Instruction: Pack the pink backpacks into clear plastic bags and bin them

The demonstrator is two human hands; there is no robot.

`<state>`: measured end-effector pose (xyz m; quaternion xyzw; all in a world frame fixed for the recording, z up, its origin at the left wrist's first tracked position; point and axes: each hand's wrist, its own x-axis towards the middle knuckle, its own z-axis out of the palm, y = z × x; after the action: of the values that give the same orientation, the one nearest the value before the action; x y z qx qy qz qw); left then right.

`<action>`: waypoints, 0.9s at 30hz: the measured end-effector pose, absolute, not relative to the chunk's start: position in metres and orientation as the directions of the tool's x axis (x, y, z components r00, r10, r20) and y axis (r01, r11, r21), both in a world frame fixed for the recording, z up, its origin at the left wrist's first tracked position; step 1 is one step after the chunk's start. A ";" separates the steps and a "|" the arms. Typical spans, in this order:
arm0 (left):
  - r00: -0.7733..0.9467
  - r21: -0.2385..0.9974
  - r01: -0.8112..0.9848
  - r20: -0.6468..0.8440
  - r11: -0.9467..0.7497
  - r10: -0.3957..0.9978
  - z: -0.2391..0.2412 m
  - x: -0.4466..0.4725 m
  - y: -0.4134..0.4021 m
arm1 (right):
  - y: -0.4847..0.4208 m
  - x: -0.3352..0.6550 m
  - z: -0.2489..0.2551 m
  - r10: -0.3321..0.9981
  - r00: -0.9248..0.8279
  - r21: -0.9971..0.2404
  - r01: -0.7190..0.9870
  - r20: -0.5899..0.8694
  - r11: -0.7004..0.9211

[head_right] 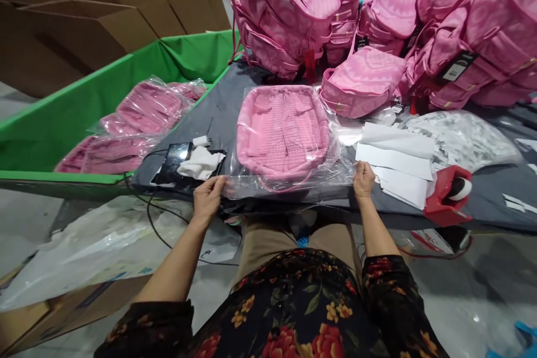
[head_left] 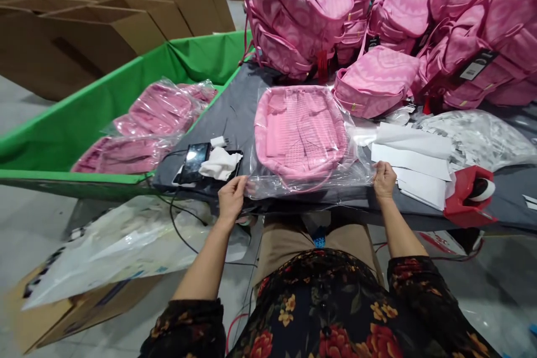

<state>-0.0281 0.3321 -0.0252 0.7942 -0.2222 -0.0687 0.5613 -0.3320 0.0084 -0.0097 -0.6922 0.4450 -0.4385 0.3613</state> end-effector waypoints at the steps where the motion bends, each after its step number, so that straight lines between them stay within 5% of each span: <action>1: 0.856 0.847 -0.427 0.266 -0.317 -0.443 -0.019 -0.031 0.326 | 0.008 -0.333 -0.010 -0.929 0.223 -0.889 -0.293 0.295 -0.353; 4: 0.592 0.508 -0.795 0.536 -0.331 -0.602 0.002 -0.052 0.300 | 0.009 -0.334 -0.009 -0.930 0.226 -0.904 -0.254 0.290 -0.344; 8: 0.259 0.250 -0.957 0.515 -0.146 -0.817 0.020 -0.085 0.266 | 0.012 -0.334 -0.009 -0.939 0.212 -0.923 -0.219 0.271 -0.316; 17: 0.269 0.364 -0.927 0.466 -0.095 -0.843 0.010 -0.078 0.267 | 0.008 -0.335 -0.015 -0.951 0.208 -0.955 -0.138 0.230 -0.261; 27: 0.280 0.456 -0.877 0.229 -0.151 -0.932 0.036 -0.056 0.244 | 0.003 -0.337 -0.022 -0.949 0.222 -0.963 -0.100 0.223 -0.250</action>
<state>-0.0561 0.2445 0.0359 0.7569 -0.5977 -0.0533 0.2589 -0.3367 0.0033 -0.0217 -0.6370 0.4119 -0.4683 0.4530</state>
